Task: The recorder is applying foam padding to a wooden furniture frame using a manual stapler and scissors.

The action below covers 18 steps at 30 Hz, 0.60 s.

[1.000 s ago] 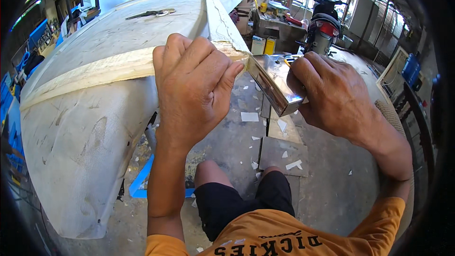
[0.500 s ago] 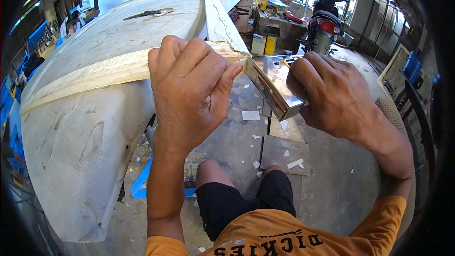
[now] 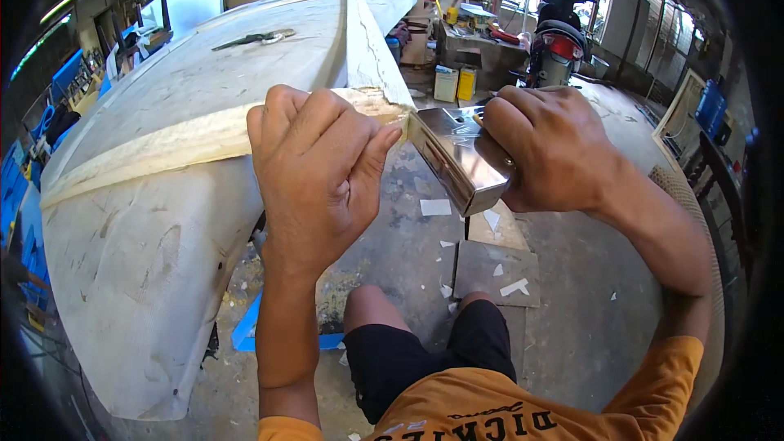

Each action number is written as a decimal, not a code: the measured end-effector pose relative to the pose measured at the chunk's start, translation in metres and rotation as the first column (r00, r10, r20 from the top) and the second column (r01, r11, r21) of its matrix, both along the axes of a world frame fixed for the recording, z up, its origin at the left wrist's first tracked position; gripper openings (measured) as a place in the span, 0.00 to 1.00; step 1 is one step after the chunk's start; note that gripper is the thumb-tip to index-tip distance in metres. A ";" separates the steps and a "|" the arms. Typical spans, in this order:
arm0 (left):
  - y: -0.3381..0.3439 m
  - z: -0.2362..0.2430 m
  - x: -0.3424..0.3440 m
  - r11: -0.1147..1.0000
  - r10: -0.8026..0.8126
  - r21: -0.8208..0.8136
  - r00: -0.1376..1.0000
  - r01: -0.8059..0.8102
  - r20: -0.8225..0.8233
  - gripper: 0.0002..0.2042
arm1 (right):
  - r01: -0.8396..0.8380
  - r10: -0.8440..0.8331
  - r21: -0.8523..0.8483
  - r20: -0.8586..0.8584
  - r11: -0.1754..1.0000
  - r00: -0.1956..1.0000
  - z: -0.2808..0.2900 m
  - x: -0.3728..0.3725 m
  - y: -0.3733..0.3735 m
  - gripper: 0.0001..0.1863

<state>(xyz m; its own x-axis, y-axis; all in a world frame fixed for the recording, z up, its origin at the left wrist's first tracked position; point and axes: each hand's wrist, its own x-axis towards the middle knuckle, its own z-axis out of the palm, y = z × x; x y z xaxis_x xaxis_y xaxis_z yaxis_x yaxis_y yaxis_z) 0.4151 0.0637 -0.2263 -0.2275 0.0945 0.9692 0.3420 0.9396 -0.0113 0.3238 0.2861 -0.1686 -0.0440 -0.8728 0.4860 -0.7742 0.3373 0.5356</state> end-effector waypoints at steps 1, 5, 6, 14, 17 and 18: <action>0.000 0.001 0.000 1.000 0.002 -0.005 1.000 -0.002 -0.001 0.08 | -0.038 0.039 -0.020 0.031 0.999 0.999 0.000 -0.003 0.000 0.13; 0.004 -0.002 -0.004 1.000 -0.002 0.011 0.999 0.001 0.032 0.07 | -0.065 0.069 -0.031 0.140 0.997 0.988 -0.029 -0.011 0.034 0.16; 0.005 -0.001 -0.002 1.000 0.009 0.017 0.999 -0.010 0.049 0.07 | -0.058 0.078 -0.088 0.242 0.994 0.967 -0.048 -0.013 0.044 0.17; 0.008 0.003 0.006 0.998 0.025 0.047 0.993 -0.031 0.113 0.04 | 0.627 -0.158 0.065 0.983 0.776 0.093 -0.443 -0.059 0.248 0.18; 0.016 0.001 0.010 0.994 0.104 0.005 0.984 -0.105 0.144 0.06 | 0.804 -0.319 0.332 0.929 0.494 -0.188 -0.603 -0.023 0.294 0.20; 0.019 0.001 0.012 0.995 0.088 0.043 0.989 -0.093 0.120 0.08 | 0.804 -0.375 0.384 0.901 0.454 -0.219 -0.681 -0.015 0.347 0.23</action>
